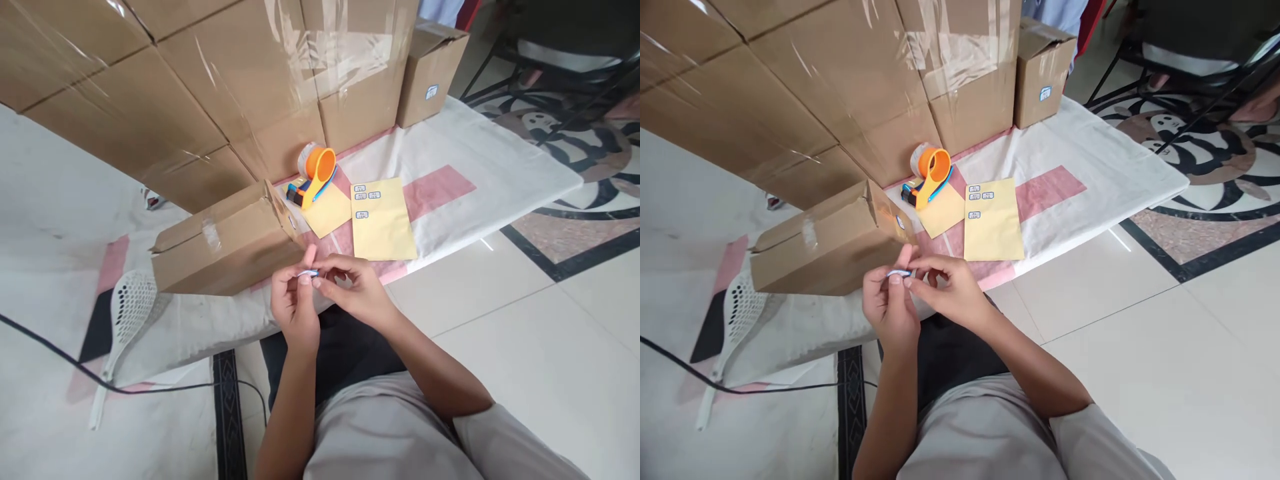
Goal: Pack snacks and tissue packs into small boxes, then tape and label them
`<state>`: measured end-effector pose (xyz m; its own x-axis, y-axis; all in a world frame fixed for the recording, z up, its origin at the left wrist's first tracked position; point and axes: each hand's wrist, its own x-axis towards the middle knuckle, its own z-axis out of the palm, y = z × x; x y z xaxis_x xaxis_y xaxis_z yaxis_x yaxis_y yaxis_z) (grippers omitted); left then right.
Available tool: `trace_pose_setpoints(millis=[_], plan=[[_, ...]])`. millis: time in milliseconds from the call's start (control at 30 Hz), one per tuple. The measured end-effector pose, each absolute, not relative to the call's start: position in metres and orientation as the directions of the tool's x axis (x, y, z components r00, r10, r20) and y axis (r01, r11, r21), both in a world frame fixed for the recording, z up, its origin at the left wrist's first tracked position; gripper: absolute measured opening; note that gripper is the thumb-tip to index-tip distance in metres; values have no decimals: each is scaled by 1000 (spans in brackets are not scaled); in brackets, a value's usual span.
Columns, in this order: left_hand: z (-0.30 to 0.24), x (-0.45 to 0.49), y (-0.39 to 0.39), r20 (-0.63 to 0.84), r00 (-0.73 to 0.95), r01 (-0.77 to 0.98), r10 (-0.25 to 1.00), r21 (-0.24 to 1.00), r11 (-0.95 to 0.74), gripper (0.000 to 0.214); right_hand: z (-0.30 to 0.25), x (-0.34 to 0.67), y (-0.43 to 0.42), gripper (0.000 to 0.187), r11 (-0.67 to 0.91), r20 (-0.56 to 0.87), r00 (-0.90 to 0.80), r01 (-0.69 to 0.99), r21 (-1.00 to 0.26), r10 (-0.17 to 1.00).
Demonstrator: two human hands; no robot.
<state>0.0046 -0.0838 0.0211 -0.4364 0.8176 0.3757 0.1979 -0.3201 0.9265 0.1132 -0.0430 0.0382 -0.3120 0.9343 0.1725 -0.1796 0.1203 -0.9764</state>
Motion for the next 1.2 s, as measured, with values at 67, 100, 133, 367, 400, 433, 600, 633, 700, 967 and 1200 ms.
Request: trace_pose_setpoints(millis=[67, 100, 133, 367, 400, 433, 600, 633, 700, 967, 1200], plan=[[19, 3, -82, 418, -459, 231, 784, 908, -349, 12, 36, 106, -45, 23, 91, 151, -287, -211, -973, 946], [18, 2, -80, 443, -472, 245, 762, 896, -369, 10, 35, 104, -46, 24, 86, 146, -271, -223, -971, 951], [17, 1, -79, 465, -478, 259, 745, 885, -386, 9, 34, 104, -45, 26, 90, 149, -256, -229, -969, 955], [26, -20, -80, 491, -423, 436, 762, 847, -304, 50, 36, 139, 33, 23, 536, 457, -449, 59, -842, 768], [31, -27, -80, 560, -452, 530, 694, 795, -296, 46, 38, 141, 50, 22, 596, 468, -522, 99, -797, 713], [36, -36, -79, 644, -465, 643, 607, 717, -268, 43, 40, 141, 66, 22, 640, 459, -592, 129, -758, 663], [57, -82, -61, 751, -230, 949, 619, 315, -30, 55, 38, 113, 115, 20, 755, 367, -789, 179, -631, 493], [58, -88, -57, 723, -194, 960, 663, 280, -25, 54, 36, 106, 118, 20, 764, 361, -794, 190, -617, 489], [56, -94, -51, 695, -146, 971, 704, 238, -33, 52, 30, 96, 120, 21, 774, 365, -785, 218, -594, 501], [48, -93, -54, 698, -109, 979, 708, 199, -45, 56, 20, 87, 116, 21, 738, 387, -728, 237, -631, 565], [47, -93, -53, 711, -109, 979, 694, 198, -50, 56, 21, 78, 116, 16, 637, 327, -662, 295, -712, 674]])
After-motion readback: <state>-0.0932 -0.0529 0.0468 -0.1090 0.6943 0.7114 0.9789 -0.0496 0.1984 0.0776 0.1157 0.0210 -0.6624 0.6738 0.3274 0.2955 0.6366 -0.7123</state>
